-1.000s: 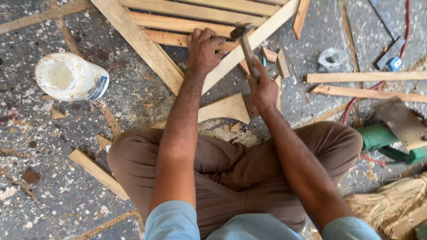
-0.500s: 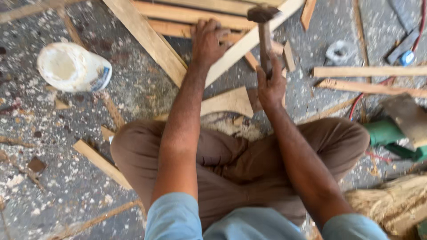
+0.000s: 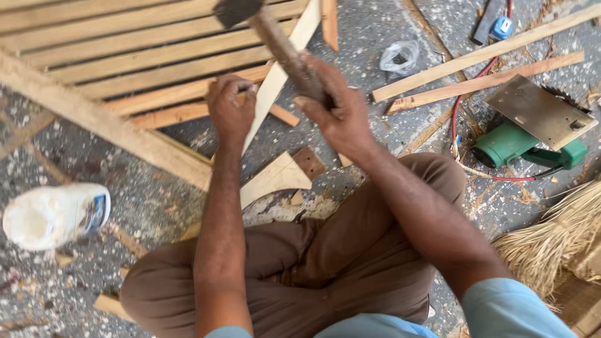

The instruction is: The person applies glue from a container to several wood strips by hand, assembles them into a triangular latticed frame, and uses a hammer to secure the joints on a workshop floor.

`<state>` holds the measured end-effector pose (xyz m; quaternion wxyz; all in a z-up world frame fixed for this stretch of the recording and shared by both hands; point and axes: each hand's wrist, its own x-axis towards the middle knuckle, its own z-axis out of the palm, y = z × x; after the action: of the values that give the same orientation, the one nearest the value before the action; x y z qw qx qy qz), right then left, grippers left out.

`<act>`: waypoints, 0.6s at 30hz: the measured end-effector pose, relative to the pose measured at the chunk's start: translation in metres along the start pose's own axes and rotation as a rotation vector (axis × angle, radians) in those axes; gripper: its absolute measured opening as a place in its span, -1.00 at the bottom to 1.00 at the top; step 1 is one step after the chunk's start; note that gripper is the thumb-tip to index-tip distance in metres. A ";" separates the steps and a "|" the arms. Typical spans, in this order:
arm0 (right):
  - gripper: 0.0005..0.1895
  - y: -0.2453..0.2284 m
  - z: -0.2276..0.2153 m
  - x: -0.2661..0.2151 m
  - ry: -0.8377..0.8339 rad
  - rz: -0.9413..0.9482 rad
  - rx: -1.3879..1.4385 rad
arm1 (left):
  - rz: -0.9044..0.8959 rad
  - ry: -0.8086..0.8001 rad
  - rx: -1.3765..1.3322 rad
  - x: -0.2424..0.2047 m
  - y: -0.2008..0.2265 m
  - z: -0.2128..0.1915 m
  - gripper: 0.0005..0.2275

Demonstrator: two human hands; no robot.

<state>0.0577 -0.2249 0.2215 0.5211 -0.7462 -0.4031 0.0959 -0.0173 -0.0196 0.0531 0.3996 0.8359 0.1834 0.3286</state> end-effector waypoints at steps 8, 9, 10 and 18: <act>-0.32 0.020 0.008 -0.007 0.164 0.018 0.173 | -0.096 -0.425 -0.234 -0.003 0.093 0.169 -0.85; -0.32 0.021 0.002 -0.004 0.167 0.001 0.183 | -0.116 -0.459 -0.138 0.011 0.097 0.201 -0.86; -0.32 0.022 -0.003 -0.002 0.161 0.057 0.210 | -0.135 -0.492 -0.039 0.020 0.098 0.224 -0.85; -0.35 0.027 -0.043 0.021 0.325 -0.034 0.251 | -0.220 -0.580 0.082 0.020 0.114 0.302 -0.91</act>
<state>0.1092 -0.2439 0.2232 0.6697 -0.6741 -0.3112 0.0149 0.2126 -0.2437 0.0108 0.4341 0.8854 0.1642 0.0235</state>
